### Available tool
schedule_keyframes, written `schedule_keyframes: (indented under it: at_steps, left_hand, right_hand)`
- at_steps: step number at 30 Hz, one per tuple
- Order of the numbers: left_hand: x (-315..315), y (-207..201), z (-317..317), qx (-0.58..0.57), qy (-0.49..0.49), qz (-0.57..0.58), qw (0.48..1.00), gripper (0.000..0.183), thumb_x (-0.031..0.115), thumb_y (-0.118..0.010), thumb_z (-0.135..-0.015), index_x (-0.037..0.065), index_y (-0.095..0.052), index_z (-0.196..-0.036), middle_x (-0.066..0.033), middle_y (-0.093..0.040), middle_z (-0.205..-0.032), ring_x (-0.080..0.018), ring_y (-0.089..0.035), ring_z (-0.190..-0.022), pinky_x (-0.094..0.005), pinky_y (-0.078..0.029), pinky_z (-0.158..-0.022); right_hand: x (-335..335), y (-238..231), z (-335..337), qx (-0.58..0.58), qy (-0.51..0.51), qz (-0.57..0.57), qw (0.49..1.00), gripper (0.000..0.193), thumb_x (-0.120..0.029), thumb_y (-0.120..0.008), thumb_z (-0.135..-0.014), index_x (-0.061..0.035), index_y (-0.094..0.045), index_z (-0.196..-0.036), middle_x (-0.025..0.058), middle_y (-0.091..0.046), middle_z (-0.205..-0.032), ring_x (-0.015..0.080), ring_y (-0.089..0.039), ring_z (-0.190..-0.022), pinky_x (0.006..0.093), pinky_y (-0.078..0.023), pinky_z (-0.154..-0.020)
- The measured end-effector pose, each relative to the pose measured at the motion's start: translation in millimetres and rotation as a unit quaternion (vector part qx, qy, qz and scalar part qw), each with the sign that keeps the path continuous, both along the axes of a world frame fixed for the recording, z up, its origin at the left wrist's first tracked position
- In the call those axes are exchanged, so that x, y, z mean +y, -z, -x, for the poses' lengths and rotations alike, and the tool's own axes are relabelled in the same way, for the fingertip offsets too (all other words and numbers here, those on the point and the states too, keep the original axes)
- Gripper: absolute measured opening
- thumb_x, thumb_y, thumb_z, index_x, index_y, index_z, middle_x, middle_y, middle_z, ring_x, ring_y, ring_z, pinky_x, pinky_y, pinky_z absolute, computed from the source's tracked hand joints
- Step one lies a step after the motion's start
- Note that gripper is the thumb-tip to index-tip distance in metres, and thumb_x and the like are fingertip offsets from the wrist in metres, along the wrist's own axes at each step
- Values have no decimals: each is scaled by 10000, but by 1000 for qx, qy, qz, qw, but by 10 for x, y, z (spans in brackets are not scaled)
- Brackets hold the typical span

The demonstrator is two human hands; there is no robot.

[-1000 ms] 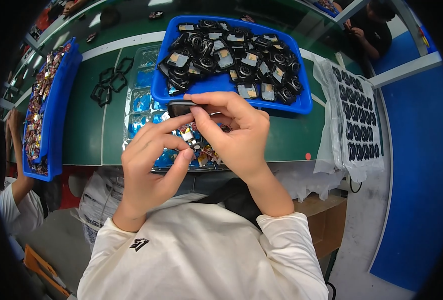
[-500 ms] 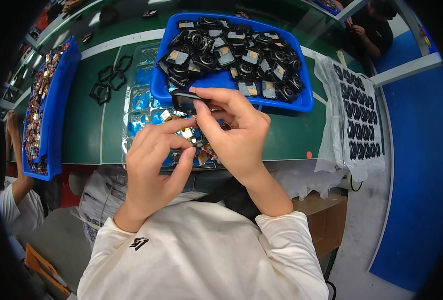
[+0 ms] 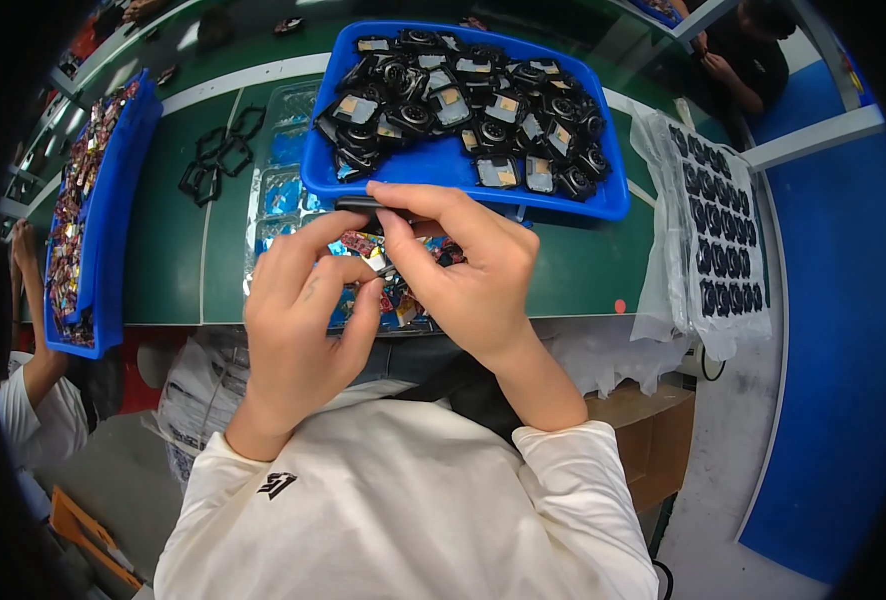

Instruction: The recorder is assembling small electronic or mechanical components on a production line.

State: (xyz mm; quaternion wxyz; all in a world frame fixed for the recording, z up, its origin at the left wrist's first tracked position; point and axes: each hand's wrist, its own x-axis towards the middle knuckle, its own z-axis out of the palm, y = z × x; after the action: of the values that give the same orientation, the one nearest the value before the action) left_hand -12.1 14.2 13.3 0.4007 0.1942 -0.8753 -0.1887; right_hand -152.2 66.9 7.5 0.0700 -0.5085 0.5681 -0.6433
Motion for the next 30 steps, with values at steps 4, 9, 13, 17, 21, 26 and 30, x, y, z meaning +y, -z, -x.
schedule_keyframes:
  at_steps: [4, 9, 13, 17, 21, 26, 30]
  left_hand:
    - [-5, 58, 20, -33, -8, 31, 999, 133, 77, -676, -699, 64, -566, -774, -47, -580, -1010, -216, -525, -754, -334, -381, -640]
    - [-42, 78, -17, -9, 16, 27, 999, 131, 89, -673, -701, 68, -561, -765, -38, -575, -1006, -209, -519, -767, -334, -368, -625]
    - [-42, 52, -7, -11, -7, 43, 999, 131, 88, -673, -701, 68, -560, -764, -33, -574, -970, -212, -518, -767, -331, -366, -623]
    - [-60, 65, -4, -35, 11, 23, 999, 133, 81, -675, -697, 62, -565, -769, -41, -575, -941, -220, -516, -758, -333, -367, -625]
    - [-73, 39, -67, -6, 73, -56, 996, 121, 63, -675, -694, 58, -573, -758, -51, -582, -904, -224, -514, -738, -334, -382, -629]
    - [-92, 34, -48, 36, 52, -45, 997, 114, 30, -679, -693, 56, -587, -756, -55, -597, -876, -213, -509, -700, -318, -412, -608]
    - [-96, 14, -69, 79, 4, -147, 986, 81, 18, -687, -710, 29, -615, -747, -59, -623, -752, -187, -508, -606, -288, -404, -535]
  right_hand:
    - [-8, 25, -26, 29, -9, 6, 1000, 184, 66, -661, -760, 4, -687, -932, 86, -697, -865, 115, -666, -704, 227, -546, -605]
    - [-13, 9, -28, 30, -7, -5, 1000, 181, 65, -660, -759, 4, -687, -928, 80, -698, -849, 124, -674, -683, 223, -541, -589]
    - [-28, 16, -39, 10, 10, 7, 1000, 185, 56, -667, -752, -8, -690, -924, 82, -697, -841, 128, -676, -659, 218, -531, -571]
    - [-16, 65, -23, 59, 8, -14, 998, 166, 53, -664, -763, -3, -687, -917, 84, -696, -833, 122, -672, -672, 218, -538, -593]
    - [-14, 21, -21, 47, 18, -20, 999, 155, 50, -662, -768, 7, -683, -915, 86, -696, -834, 124, -672, -677, 221, -543, -606]
    - [-28, 60, -16, -13, -3, -15, 1000, 168, 44, -662, -773, 13, -676, -938, 88, -691, -839, 125, -668, -687, 226, -546, -613]
    - [19, -21, -11, -121, -70, -61, 988, 220, 33, -660, -783, 25, -657, -1003, 85, -680, -894, 111, -657, -777, 219, -539, -676]
